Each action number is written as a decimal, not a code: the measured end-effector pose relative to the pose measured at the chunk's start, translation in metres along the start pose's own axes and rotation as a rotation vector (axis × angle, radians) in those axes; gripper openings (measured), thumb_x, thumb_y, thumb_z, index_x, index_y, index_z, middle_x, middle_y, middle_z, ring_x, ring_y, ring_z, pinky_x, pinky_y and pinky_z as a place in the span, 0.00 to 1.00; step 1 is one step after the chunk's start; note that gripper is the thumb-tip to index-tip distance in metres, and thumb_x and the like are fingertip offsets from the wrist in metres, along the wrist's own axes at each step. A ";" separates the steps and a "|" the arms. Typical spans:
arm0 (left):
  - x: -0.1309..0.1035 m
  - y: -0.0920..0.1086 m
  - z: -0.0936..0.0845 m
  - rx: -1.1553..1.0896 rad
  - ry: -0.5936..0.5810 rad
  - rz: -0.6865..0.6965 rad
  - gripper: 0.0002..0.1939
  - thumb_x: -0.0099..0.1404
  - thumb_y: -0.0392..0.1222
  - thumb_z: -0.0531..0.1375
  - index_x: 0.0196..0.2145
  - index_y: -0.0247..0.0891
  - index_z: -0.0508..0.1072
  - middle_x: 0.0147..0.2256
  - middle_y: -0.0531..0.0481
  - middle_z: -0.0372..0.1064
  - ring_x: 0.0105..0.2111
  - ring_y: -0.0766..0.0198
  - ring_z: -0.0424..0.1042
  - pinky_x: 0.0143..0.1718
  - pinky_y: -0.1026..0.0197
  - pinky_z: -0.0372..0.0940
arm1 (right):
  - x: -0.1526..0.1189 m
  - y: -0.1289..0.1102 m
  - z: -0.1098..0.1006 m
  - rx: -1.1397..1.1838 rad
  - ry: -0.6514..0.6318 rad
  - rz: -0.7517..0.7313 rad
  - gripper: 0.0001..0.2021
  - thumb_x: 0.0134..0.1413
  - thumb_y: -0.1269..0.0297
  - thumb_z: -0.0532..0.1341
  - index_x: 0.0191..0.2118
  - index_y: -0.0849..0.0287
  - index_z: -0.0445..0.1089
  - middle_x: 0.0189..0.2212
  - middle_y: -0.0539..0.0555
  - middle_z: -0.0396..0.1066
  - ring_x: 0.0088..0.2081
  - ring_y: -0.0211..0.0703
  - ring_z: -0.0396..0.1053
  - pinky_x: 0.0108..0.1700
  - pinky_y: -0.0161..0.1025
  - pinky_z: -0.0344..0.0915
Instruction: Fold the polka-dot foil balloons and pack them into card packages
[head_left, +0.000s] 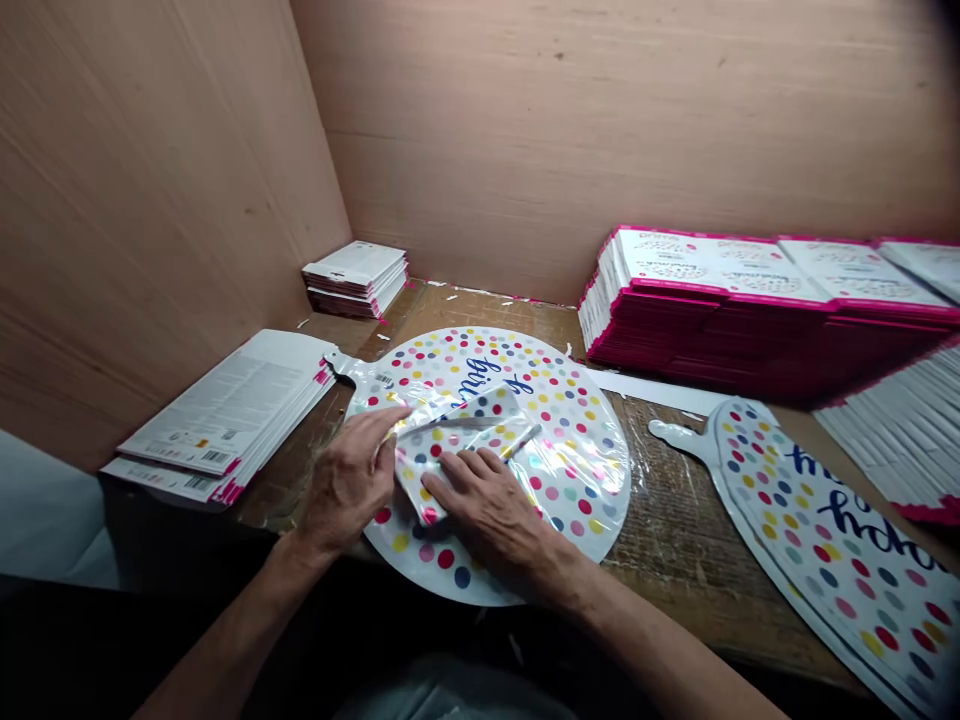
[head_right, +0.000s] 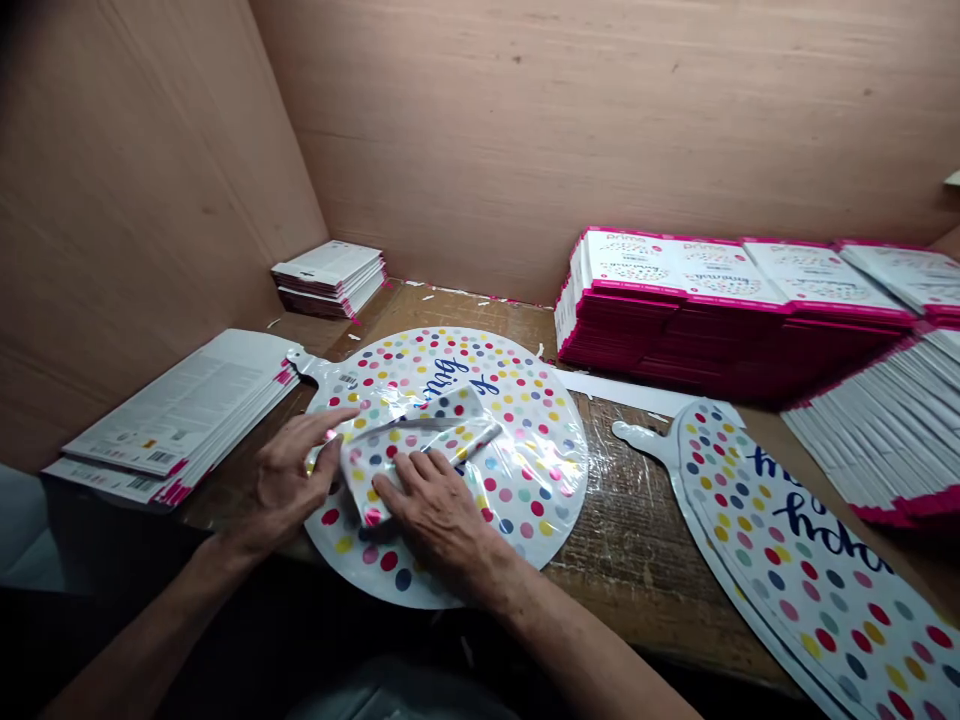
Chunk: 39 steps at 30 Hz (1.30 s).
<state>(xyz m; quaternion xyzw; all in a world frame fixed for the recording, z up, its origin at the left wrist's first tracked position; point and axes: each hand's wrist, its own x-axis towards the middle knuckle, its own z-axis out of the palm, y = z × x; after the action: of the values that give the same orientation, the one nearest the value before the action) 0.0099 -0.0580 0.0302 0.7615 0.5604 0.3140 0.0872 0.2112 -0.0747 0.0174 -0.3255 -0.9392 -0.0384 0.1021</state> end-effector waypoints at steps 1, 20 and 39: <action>0.002 -0.002 -0.001 -0.021 -0.083 0.197 0.24 0.62 0.30 0.50 0.53 0.41 0.72 0.53 0.47 0.72 0.58 0.56 0.66 0.58 0.53 0.63 | -0.016 0.006 -0.005 0.039 -0.007 -0.081 0.16 0.65 0.69 0.54 0.57 0.56 0.64 0.52 0.60 0.67 0.49 0.49 0.64 0.54 0.47 0.60; 0.019 0.042 0.062 0.341 -0.137 -0.331 0.15 0.68 0.44 0.53 0.46 0.33 0.72 0.37 0.40 0.74 0.41 0.51 0.73 0.44 0.54 0.66 | 0.037 0.071 -0.010 -0.055 -0.230 0.966 0.19 0.65 0.55 0.54 0.46 0.66 0.74 0.43 0.69 0.73 0.44 0.56 0.71 0.43 0.45 0.62; 0.008 0.033 0.042 -0.482 0.024 -0.468 0.18 0.62 0.51 0.56 0.43 0.35 0.72 0.28 0.49 0.75 0.29 0.61 0.74 0.33 0.61 0.67 | 0.030 0.039 -0.019 0.343 -0.274 0.504 0.12 0.66 0.55 0.55 0.41 0.58 0.68 0.37 0.55 0.74 0.37 0.43 0.69 0.34 0.36 0.53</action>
<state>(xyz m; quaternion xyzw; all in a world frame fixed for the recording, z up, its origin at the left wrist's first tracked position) 0.0615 -0.0530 0.0158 0.5658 0.6308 0.4179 0.3276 0.2153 -0.0288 0.0427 -0.5278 -0.8270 0.1908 0.0343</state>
